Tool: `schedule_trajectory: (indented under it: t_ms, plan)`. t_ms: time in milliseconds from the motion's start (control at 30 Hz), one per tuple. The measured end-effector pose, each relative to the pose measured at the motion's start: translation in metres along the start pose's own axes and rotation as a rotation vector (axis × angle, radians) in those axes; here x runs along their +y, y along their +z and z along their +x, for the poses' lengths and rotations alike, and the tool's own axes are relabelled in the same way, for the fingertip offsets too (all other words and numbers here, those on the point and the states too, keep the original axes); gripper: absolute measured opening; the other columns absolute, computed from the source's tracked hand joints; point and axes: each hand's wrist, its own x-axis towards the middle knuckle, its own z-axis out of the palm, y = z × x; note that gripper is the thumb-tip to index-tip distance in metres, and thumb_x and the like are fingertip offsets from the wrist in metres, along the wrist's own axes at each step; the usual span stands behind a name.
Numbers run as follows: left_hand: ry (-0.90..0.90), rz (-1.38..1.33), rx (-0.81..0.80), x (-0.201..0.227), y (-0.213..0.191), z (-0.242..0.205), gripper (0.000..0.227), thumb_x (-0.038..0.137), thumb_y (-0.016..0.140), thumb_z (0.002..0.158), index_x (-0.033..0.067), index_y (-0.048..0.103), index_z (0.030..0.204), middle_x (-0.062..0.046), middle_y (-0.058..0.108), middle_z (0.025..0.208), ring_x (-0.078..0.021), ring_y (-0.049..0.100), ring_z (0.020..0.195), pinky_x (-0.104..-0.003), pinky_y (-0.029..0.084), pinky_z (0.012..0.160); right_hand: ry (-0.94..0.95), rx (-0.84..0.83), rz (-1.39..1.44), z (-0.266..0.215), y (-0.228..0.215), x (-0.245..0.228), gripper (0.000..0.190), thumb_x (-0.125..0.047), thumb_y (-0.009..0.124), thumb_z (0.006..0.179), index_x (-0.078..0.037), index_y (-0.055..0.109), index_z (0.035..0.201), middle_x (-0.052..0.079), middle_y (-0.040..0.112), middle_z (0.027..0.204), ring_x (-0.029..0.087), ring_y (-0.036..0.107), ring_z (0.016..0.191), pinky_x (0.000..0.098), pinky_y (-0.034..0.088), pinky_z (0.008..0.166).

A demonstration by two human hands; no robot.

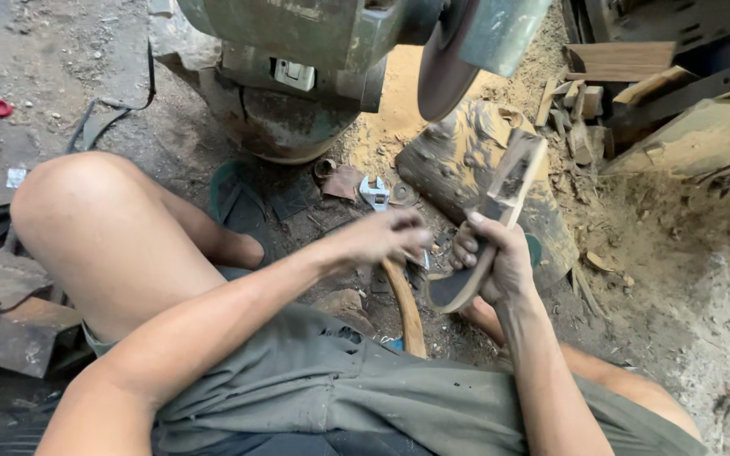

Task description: The person sits on the ground and uses a bench grinder to smooth and shape a curved piece of wood. They hold the wood with both hands, repeatedly pressing it against the spinning wheel and rotating it to work different edges.

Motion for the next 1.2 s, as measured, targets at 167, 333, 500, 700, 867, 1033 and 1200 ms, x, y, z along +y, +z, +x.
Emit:
schedule_trajectory:
  t_ms: [167,333,500,700,867,1033,1200]
  plan:
    - [0.026,-0.251,-0.17,-0.025,0.03,-0.001,0.046,0.02,0.071,0.093,-0.0007,0.057,0.132,-0.012,0.07,0.11,-0.0188,0.066,0.099,-0.033,0.057,0.088,-0.081,-0.188,0.203,0.001,0.004,-0.004,0.026,-0.028,0.066,0.107,-0.003,0.057,0.108,0.004,0.055,0.076,0.016,0.055,0.064,0.0342,0.05,0.063]
    - [0.194,-0.093,0.127,-0.033,0.03,0.012,0.041,0.014,0.077,0.089,0.0007,0.064,0.125,-0.006,0.071,0.101,-0.014,0.066,0.093,-0.03,0.055,0.086,-0.19,-0.005,0.104,0.01,0.004,-0.01,0.054,-0.05,0.044,0.105,-0.004,0.058,0.129,0.01,0.064,0.108,0.024,0.063,0.1,0.0443,0.054,0.096]
    - [0.268,0.026,0.31,-0.015,0.015,0.009,0.037,0.015,0.079,0.089,-0.002,0.063,0.118,-0.01,0.071,0.105,-0.0173,0.066,0.099,-0.029,0.056,0.091,-0.231,0.008,0.054,0.018,0.003,-0.013,0.049,-0.039,0.046,0.109,0.001,0.054,0.136,0.01,0.062,0.129,0.024,0.059,0.122,0.0471,0.048,0.115]
    - [0.115,-0.557,0.152,0.003,0.011,0.003,0.054,0.016,0.071,0.089,-0.0011,0.047,0.135,-0.015,0.064,0.129,-0.0207,0.067,0.112,-0.035,0.059,0.097,-0.266,0.029,0.076,0.027,-0.001,-0.02,0.045,-0.034,0.051,0.106,0.0,0.057,0.135,0.01,0.066,0.13,0.023,0.061,0.121,0.0449,0.047,0.113]
    - [0.255,-0.62,0.174,0.003,0.008,0.011,0.053,0.012,0.068,0.096,-0.0065,0.048,0.141,-0.018,0.063,0.132,-0.021,0.065,0.117,-0.033,0.057,0.103,-0.269,0.045,0.093,0.042,0.009,-0.026,0.038,-0.031,0.051,0.11,-0.005,0.058,0.137,0.006,0.066,0.128,0.02,0.061,0.116,0.0401,0.048,0.106]
    - [0.29,-0.673,0.185,0.002,-0.007,0.021,0.053,0.009,0.066,0.095,-0.0067,0.046,0.141,-0.017,0.062,0.133,-0.0209,0.065,0.119,-0.035,0.056,0.105,-0.277,-0.014,0.077,0.057,0.024,-0.035,0.039,-0.026,0.051,0.111,-0.005,0.056,0.144,0.005,0.067,0.13,0.019,0.061,0.116,0.0381,0.049,0.105]
    - [0.348,-0.676,0.196,0.009,-0.015,0.026,0.054,0.006,0.067,0.095,-0.0071,0.047,0.144,-0.018,0.061,0.135,-0.0217,0.064,0.121,-0.035,0.055,0.108,-0.308,-0.08,0.045,0.072,0.039,-0.048,0.045,-0.022,0.051,0.11,-0.008,0.049,0.153,0.004,0.065,0.131,0.018,0.062,0.118,0.037,0.05,0.106]
